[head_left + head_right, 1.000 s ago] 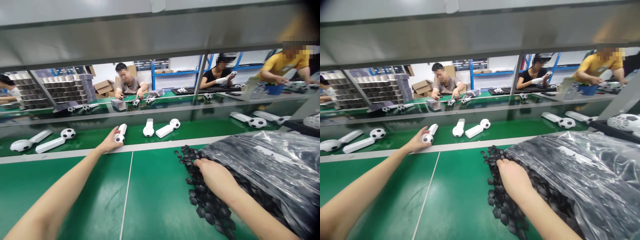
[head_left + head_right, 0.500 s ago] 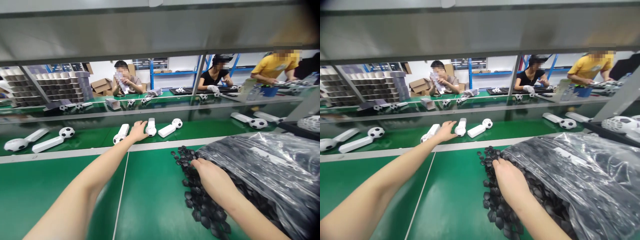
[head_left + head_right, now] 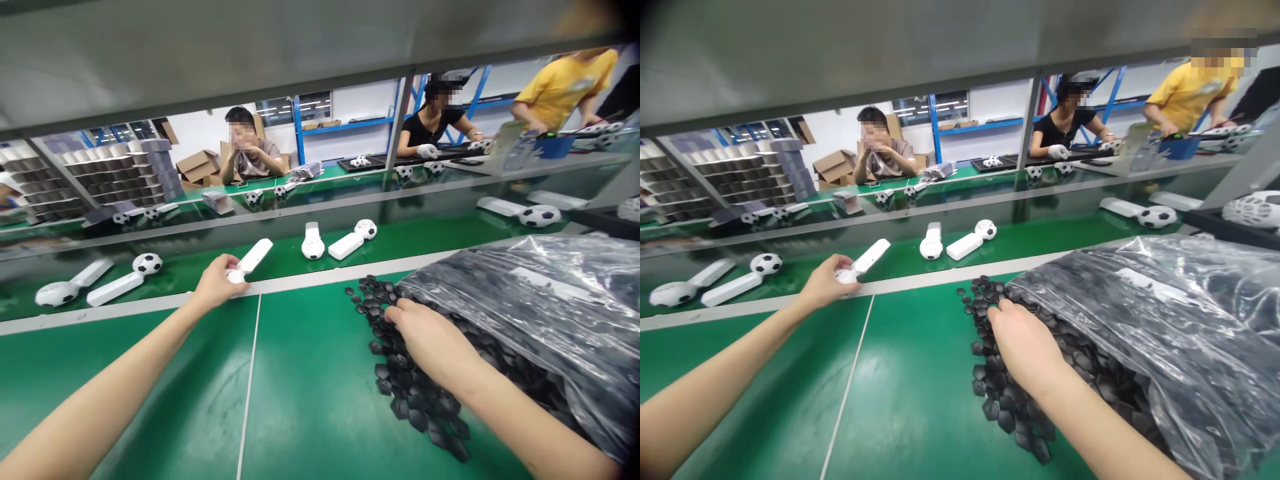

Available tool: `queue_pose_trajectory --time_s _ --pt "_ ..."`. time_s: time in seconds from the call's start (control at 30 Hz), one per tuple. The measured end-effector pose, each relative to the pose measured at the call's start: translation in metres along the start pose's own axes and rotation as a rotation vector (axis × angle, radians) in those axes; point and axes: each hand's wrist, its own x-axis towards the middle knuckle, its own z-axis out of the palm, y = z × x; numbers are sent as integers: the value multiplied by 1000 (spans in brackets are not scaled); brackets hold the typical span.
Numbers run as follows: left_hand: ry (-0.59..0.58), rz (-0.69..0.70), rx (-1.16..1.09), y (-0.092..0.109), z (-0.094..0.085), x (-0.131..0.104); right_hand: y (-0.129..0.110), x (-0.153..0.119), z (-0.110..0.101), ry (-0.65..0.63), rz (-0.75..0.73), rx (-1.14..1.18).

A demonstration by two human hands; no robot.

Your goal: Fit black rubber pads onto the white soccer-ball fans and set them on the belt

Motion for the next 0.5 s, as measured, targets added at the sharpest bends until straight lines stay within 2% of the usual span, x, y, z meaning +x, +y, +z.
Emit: queue_pose_trajectory --time_s 0.1,0.23,0.33,0.5 --pt "-36 118 -100 26 -3 -48 2 1 3 70 -62 163" --pt "-187 294 -199 51 -1 -98 -11 -4 0 87 -196 616" --pt "-279 406 -231 54 5 -116 -32 -9 -4 16 -243 868" --pt "-248 418 -312 42 13 -124 -70 -9 -6 23 -421 895"
